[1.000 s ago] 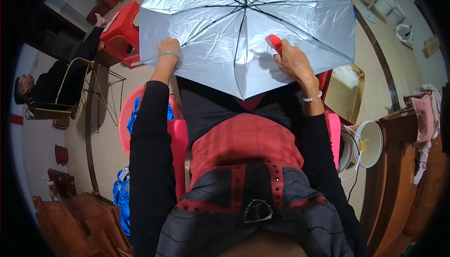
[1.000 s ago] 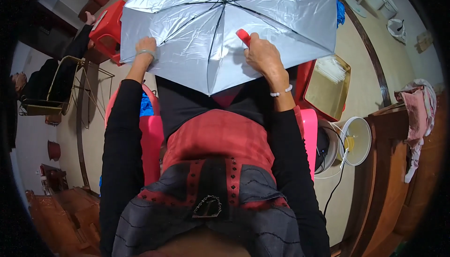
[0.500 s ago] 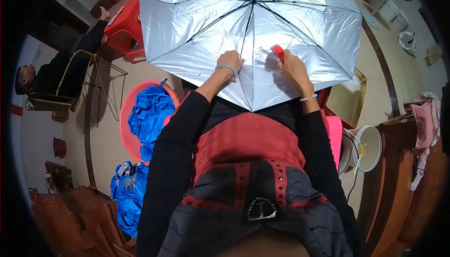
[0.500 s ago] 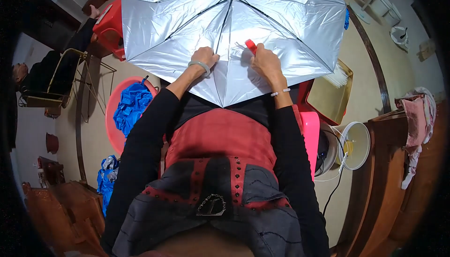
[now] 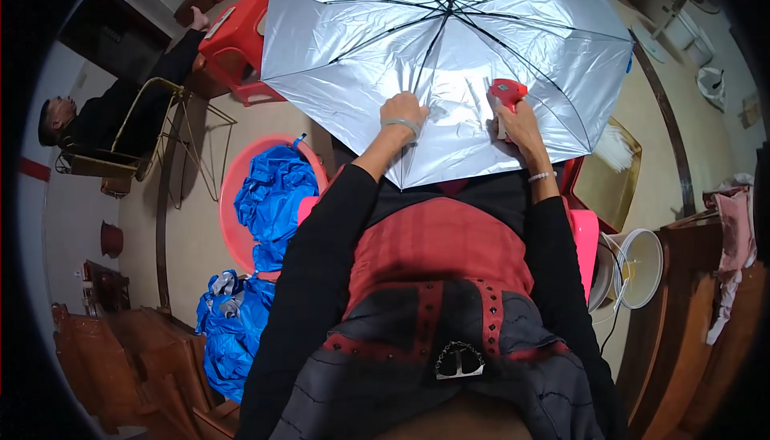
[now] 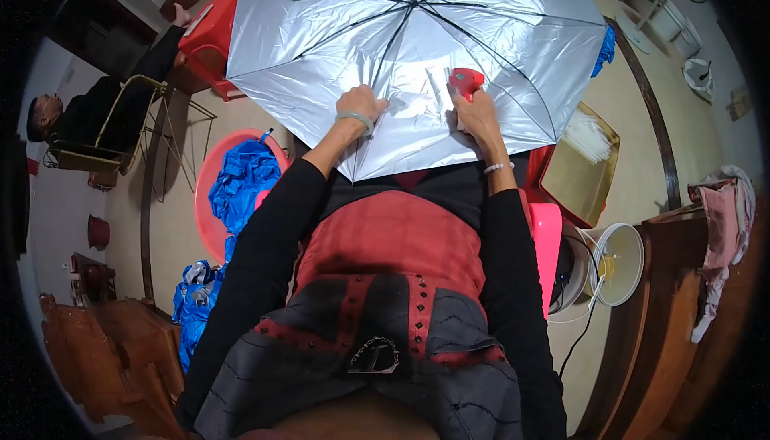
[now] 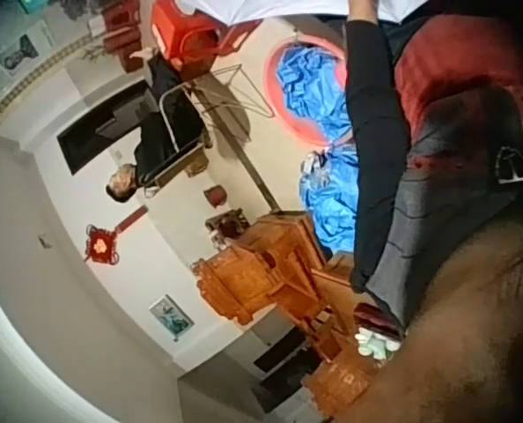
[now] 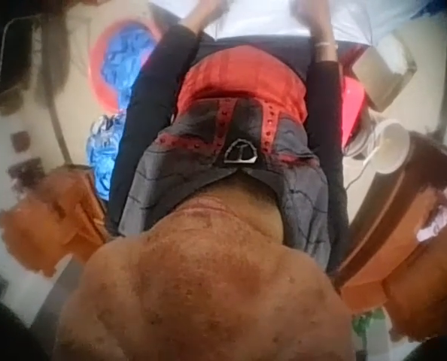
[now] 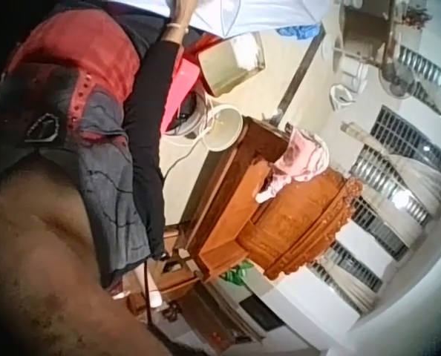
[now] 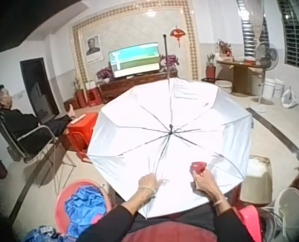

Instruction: Assembling umbrella components and testing the opening and closing mechanism.

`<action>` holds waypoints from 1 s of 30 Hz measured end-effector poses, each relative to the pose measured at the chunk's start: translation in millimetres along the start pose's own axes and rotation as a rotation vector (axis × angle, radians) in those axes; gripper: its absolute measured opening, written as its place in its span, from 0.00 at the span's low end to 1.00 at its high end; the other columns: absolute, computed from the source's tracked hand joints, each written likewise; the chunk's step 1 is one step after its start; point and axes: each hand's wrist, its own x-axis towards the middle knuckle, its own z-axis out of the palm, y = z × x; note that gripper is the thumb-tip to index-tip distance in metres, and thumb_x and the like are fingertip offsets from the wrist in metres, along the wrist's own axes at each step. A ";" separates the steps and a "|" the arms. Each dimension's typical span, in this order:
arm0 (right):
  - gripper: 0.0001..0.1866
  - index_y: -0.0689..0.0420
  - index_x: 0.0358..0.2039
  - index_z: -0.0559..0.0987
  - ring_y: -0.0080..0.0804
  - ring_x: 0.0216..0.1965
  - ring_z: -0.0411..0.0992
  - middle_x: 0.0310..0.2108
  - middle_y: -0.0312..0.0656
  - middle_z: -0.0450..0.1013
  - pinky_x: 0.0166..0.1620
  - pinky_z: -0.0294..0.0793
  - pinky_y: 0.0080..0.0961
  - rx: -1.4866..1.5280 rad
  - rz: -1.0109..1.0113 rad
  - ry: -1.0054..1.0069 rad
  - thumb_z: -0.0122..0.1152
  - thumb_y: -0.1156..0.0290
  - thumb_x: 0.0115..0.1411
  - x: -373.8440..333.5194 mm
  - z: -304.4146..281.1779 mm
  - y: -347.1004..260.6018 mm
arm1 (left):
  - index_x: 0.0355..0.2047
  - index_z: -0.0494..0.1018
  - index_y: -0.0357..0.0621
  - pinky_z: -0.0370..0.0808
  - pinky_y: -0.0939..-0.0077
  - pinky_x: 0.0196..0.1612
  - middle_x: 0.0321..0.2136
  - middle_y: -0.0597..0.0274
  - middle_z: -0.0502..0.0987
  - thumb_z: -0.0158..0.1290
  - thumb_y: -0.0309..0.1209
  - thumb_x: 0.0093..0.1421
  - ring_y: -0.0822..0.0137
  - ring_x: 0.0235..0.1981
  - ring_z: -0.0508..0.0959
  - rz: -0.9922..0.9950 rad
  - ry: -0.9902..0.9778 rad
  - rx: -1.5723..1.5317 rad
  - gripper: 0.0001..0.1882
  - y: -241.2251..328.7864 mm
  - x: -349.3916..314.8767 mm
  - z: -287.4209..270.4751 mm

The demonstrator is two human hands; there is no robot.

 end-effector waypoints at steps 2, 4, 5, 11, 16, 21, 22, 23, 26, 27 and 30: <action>0.22 0.70 0.33 0.72 0.44 0.25 0.73 0.25 0.56 0.72 0.26 0.70 0.32 0.025 -0.010 0.002 0.51 0.60 0.48 5.2 6.7 4.1 | 0.28 0.74 0.32 0.73 0.61 0.38 0.31 0.42 0.76 0.54 0.45 0.46 0.47 0.35 0.76 -0.011 0.013 -0.018 0.23 2.4 -0.1 8.6; 0.23 0.70 0.32 0.72 0.43 0.25 0.72 0.24 0.55 0.72 0.28 0.70 0.31 0.077 -0.016 -0.033 0.51 0.59 0.48 3.9 11.2 6.6 | 0.28 0.74 0.32 0.73 0.62 0.39 0.31 0.42 0.76 0.54 0.43 0.46 0.47 0.35 0.76 -0.029 0.015 -0.037 0.22 8.7 -1.1 16.2; 0.23 0.70 0.32 0.72 0.43 0.25 0.72 0.24 0.55 0.72 0.28 0.70 0.31 0.076 -0.004 -0.039 0.51 0.59 0.48 3.6 13.1 8.7 | 0.28 0.74 0.33 0.73 0.63 0.40 0.32 0.42 0.76 0.52 0.39 0.48 0.48 0.36 0.76 -0.075 -0.062 -0.067 0.18 13.1 -1.2 17.3; 0.23 0.70 0.30 0.73 0.40 0.28 0.73 0.24 0.52 0.73 0.31 0.69 0.30 -0.011 -0.057 -0.051 0.52 0.57 0.47 6.1 14.2 9.6 | 0.29 0.74 0.35 0.72 0.60 0.40 0.32 0.42 0.75 0.49 0.36 0.51 0.46 0.37 0.75 -0.008 -0.046 -0.149 0.14 7.3 -2.2 35.1; 0.20 0.70 0.27 0.74 0.31 0.22 0.72 0.21 0.45 0.73 0.27 0.69 0.25 0.110 -0.009 -0.082 0.52 0.60 0.48 -4.1 11.8 -5.7 | 0.28 0.74 0.36 0.72 0.59 0.39 0.31 0.43 0.75 0.48 0.36 0.50 0.47 0.35 0.75 -0.061 0.108 -0.211 0.14 -2.4 -9.6 36.6; 0.17 0.67 0.28 0.74 0.26 0.22 0.71 0.22 0.43 0.73 0.26 0.69 0.22 -0.126 -0.074 -0.003 0.53 0.61 0.51 0.3 27.0 -7.3 | 0.28 0.75 0.38 0.72 0.61 0.38 0.27 0.46 0.76 0.48 0.34 0.48 0.50 0.33 0.76 -0.155 0.072 -0.273 0.13 -16.1 -2.9 35.6; 0.17 0.66 0.28 0.74 0.26 0.22 0.71 0.22 0.43 0.73 0.26 0.70 0.21 -0.011 -0.031 -0.062 0.54 0.62 0.51 1.6 31.6 -2.8 | 0.30 0.75 0.39 0.72 0.63 0.40 0.31 0.45 0.76 0.48 0.33 0.49 0.50 0.36 0.76 -0.172 -0.016 -0.309 0.12 -10.6 -3.4 31.8; 0.16 0.66 0.27 0.74 0.26 0.22 0.72 0.22 0.43 0.73 0.26 0.70 0.21 0.104 0.013 -0.119 0.55 0.62 0.51 3.3 37.4 1.4 | 0.32 0.76 0.39 0.72 0.64 0.43 0.35 0.45 0.76 0.48 0.31 0.49 0.50 0.38 0.76 -0.187 -0.104 -0.345 0.12 -4.0 -5.0 28.9; 0.14 0.65 0.35 0.71 0.29 0.21 0.71 0.21 0.42 0.71 0.26 0.72 0.24 0.506 0.158 -0.404 0.53 0.68 0.52 -14.7 65.0 -25.7 | 0.32 0.76 0.40 0.72 0.64 0.42 0.33 0.47 0.76 0.48 0.31 0.49 0.50 0.37 0.76 -0.233 -0.032 -0.554 0.12 -22.0 -7.3 45.2; 0.14 0.65 0.38 0.68 0.30 0.21 0.71 0.22 0.43 0.70 0.25 0.72 0.26 0.542 0.236 -0.429 0.50 0.71 0.53 -16.4 69.5 -30.7 | 0.32 0.76 0.40 0.72 0.64 0.42 0.33 0.47 0.76 0.48 0.31 0.49 0.50 0.37 0.76 -0.234 -0.032 -0.556 0.12 -23.1 -6.5 48.8; 0.12 0.67 0.36 0.68 0.32 0.20 0.71 0.21 0.45 0.71 0.24 0.72 0.26 0.618 0.289 -0.434 0.48 0.73 0.53 -17.1 81.9 -28.8 | 0.33 0.76 0.40 0.72 0.64 0.42 0.31 0.49 0.77 0.48 0.32 0.49 0.50 0.37 0.76 -0.219 -0.023 -0.646 0.13 -27.4 -2.6 56.6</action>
